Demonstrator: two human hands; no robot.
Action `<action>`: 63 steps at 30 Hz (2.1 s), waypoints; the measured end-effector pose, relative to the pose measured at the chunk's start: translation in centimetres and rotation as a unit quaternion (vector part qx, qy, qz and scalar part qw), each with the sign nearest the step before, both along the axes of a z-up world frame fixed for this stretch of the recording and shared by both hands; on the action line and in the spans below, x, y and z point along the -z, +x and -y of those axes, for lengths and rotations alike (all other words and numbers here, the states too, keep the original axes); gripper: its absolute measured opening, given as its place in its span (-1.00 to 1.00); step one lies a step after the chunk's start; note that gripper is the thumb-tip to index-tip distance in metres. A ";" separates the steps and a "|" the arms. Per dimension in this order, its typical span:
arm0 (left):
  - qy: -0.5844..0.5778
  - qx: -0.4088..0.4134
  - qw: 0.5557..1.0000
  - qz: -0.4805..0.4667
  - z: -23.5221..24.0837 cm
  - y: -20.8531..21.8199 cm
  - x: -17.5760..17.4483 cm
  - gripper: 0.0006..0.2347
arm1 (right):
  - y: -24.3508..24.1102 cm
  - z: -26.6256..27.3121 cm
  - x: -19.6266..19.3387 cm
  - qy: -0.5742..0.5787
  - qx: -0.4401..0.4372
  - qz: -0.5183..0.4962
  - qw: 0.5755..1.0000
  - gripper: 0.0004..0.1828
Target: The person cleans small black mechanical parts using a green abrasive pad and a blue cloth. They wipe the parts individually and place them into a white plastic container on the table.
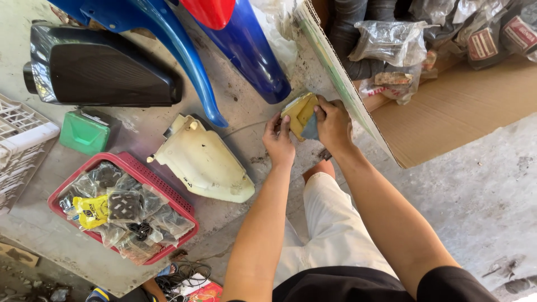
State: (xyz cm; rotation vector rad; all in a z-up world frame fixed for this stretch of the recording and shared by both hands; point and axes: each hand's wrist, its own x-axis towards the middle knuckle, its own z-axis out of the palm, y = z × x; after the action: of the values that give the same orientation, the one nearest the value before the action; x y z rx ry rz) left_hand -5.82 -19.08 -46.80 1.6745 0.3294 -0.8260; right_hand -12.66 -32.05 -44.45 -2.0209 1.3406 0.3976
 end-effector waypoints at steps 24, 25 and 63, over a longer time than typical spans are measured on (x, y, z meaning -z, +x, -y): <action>-0.117 -0.049 0.989 -0.072 -0.5 3.4 -6.0 -0.72 | 0.4 -1.0 -6.8 0.241 0.131 0.179 0.945 -0.43; -0.115 -0.052 0.990 -0.070 -0.9 3.7 -6.6 -0.72 | 0.3 -1.3 -7.0 0.244 0.128 0.180 0.944 -0.43; -0.053 -0.208 0.973 0.084 -23.8 18.9 -15.9 -0.24 | 24.1 -18.4 -14.2 0.421 -0.220 0.154 0.866 -0.14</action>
State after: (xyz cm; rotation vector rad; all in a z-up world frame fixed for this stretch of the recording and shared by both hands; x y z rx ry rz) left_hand 13.13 4.77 -30.91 1.4927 0.4890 -0.3799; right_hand 11.48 -13.62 -30.21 -1.5057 0.3601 0.6858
